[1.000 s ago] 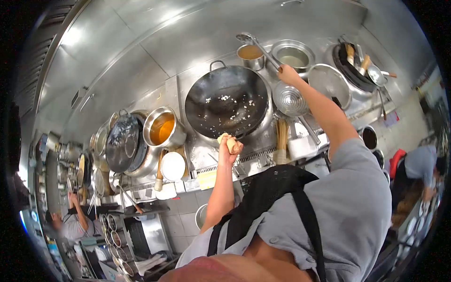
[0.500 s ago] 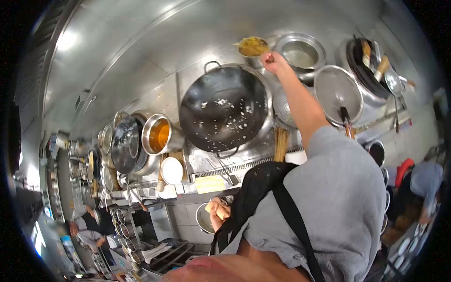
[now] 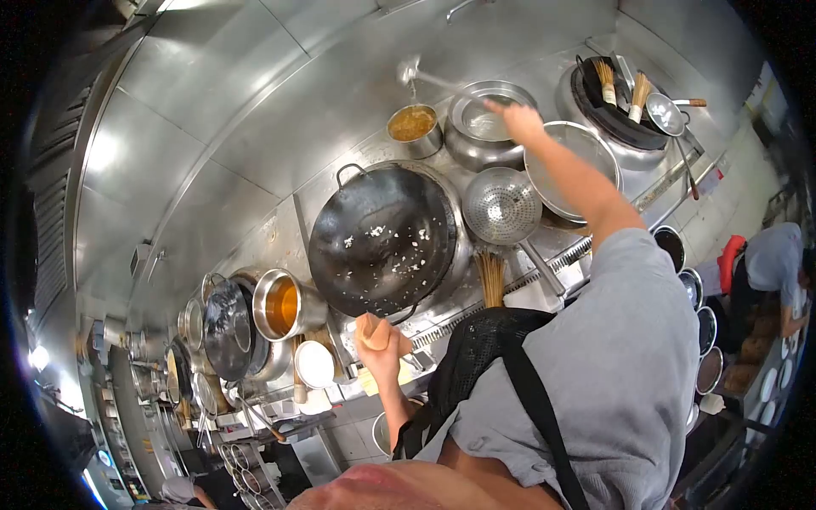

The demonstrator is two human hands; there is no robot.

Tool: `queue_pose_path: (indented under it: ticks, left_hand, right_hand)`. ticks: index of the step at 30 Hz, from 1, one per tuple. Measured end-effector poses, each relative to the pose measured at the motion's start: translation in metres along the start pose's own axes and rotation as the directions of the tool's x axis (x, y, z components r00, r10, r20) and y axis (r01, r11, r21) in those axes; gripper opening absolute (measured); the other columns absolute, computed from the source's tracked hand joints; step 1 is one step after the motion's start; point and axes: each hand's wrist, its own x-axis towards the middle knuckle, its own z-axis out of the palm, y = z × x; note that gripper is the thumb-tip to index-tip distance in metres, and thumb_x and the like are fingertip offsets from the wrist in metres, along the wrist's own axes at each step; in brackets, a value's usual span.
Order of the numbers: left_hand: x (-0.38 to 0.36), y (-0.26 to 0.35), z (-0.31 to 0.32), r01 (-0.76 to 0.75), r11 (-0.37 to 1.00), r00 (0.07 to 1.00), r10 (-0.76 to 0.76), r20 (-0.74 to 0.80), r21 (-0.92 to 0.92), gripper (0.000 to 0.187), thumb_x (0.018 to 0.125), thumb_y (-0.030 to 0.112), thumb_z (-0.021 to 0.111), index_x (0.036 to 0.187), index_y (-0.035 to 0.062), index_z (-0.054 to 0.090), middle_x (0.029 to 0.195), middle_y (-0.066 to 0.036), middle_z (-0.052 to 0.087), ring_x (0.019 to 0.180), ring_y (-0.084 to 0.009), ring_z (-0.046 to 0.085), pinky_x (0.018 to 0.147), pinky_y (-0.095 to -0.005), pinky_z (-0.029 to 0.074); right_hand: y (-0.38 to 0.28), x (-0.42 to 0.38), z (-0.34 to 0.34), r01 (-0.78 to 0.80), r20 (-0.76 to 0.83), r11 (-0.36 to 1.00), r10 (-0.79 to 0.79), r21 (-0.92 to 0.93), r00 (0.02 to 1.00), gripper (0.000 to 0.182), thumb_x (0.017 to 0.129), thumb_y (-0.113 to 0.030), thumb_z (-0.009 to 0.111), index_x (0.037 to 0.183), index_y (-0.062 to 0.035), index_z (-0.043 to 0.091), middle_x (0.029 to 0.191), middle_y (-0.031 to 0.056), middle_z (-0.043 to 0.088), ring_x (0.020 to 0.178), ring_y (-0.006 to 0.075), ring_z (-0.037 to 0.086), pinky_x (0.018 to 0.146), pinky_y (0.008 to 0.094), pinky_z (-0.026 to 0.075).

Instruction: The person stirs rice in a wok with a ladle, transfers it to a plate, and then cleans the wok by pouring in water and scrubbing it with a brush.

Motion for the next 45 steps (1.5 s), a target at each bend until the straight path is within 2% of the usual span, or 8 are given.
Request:
queue_pose_path:
  ticks: [10,14,16,21,24,25,26,45]
  left_hand:
    - [-0.018,-0.032,0.015,-0.367,0.825,0.888,0.174,0.425,0.429,0.044,0.065,0.018,0.078,0.101,-0.0009,0.06,0.138,-0.022,0.042,0.132,-0.0469,0.033,0.108,-0.0509,0.031]
    - [-0.023,-0.019,0.024,-0.421,0.775,0.874,0.208,0.438,0.471,0.043,0.066,0.022,0.078,0.102,0.0044,0.063,0.144,-0.02,0.036,0.137,-0.0493,0.022,0.109,-0.0595,0.022]
    - [-0.026,-0.011,0.03,-0.43,0.734,0.855,0.144,0.499,0.526,0.04,0.066,0.024,0.077,0.1,0.0058,0.065,0.145,-0.019,0.035,0.139,-0.0482,0.018,0.109,-0.0631,0.018]
    - [-0.029,-0.025,0.03,-0.42,0.729,0.86,0.128,0.495,0.541,0.037,0.059,0.02,0.077,0.092,0.0053,0.066,0.147,-0.013,0.035,0.141,-0.046,0.015,0.109,-0.0642,0.017]
    - [-0.029,-0.024,0.033,-0.405,0.732,0.873,0.132,0.47,0.548,0.036,0.059,0.019,0.077,0.09,0.0049,0.065,0.144,-0.01,0.038,0.141,-0.0436,0.017,0.109,-0.0623,0.02]
    - [-0.029,-0.021,0.033,-0.402,0.722,0.876,0.123,0.467,0.564,0.035,0.059,0.02,0.077,0.088,0.0047,0.065,0.14,-0.01,0.041,0.14,-0.0428,0.021,0.108,-0.0597,0.023]
    - [-0.029,-0.02,0.033,-0.383,0.724,0.887,0.114,0.448,0.574,0.035,0.059,0.02,0.077,0.088,0.0047,0.065,0.14,-0.01,0.041,0.14,-0.0428,0.021,0.108,-0.0597,0.023]
    - [-0.025,-0.049,-0.008,-0.573,0.71,0.737,0.23,0.636,0.408,0.03,0.064,0.025,0.075,0.083,0.0036,0.067,0.144,-0.013,0.035,0.134,-0.0395,0.027,0.089,-0.0563,0.044]
  right_hand:
    - [0.126,-0.019,-0.119,-0.203,-0.288,0.975,0.169,-0.09,0.943,0.062,0.086,-0.007,0.05,0.14,-0.0377,0.042,0.097,0.0166,0.068,0.092,0.032,0.067,0.076,0.0471,0.054]
    - [0.148,-0.035,-0.01,0.147,-0.442,0.799,0.16,0.583,0.883,0.057,0.084,-0.021,0.056,0.14,-0.0199,0.045,0.094,0.017,0.067,0.085,0.0331,0.067,0.066,0.0445,0.054]
    - [0.094,-0.071,-0.037,-0.322,0.091,0.641,0.365,0.697,0.926,0.051,0.085,-0.024,0.058,0.133,-0.0086,0.05,0.086,0.0163,0.066,0.068,0.029,0.066,0.053,0.0408,0.052]
    - [0.054,-0.062,0.046,-0.347,0.178,0.629,0.317,0.696,0.932,0.032,0.086,-0.025,0.058,0.102,0.0032,0.057,0.074,0.0147,0.062,0.046,0.022,0.054,0.042,0.0361,0.046]
    - [0.041,-0.04,0.068,-0.615,0.595,0.261,0.158,0.744,0.788,0.025,0.09,-0.017,0.055,0.103,0.0033,0.052,0.065,0.0088,0.055,0.043,0.0159,0.048,0.039,0.0308,0.043]
    - [0.037,-0.033,0.062,-0.667,0.726,-0.575,-0.174,0.474,0.666,0.023,0.093,-0.015,0.051,0.108,0.0025,0.048,0.062,0.0049,0.049,0.042,0.0138,0.045,0.039,0.0278,0.041]
    - [0.03,-0.028,0.057,-0.392,0.546,-0.864,-0.503,-0.316,0.67,0.023,0.096,-0.013,0.047,0.113,0.0017,0.044,0.06,0.001,0.044,0.041,0.0117,0.041,0.039,0.0248,0.04]
    - [-0.116,-0.259,-0.135,-0.613,0.243,-0.772,-0.635,-0.168,0.733,0.026,0.097,-0.007,0.038,0.116,0.0105,0.042,0.067,0.0031,0.046,0.046,0.0106,0.046,0.036,0.0223,0.039]
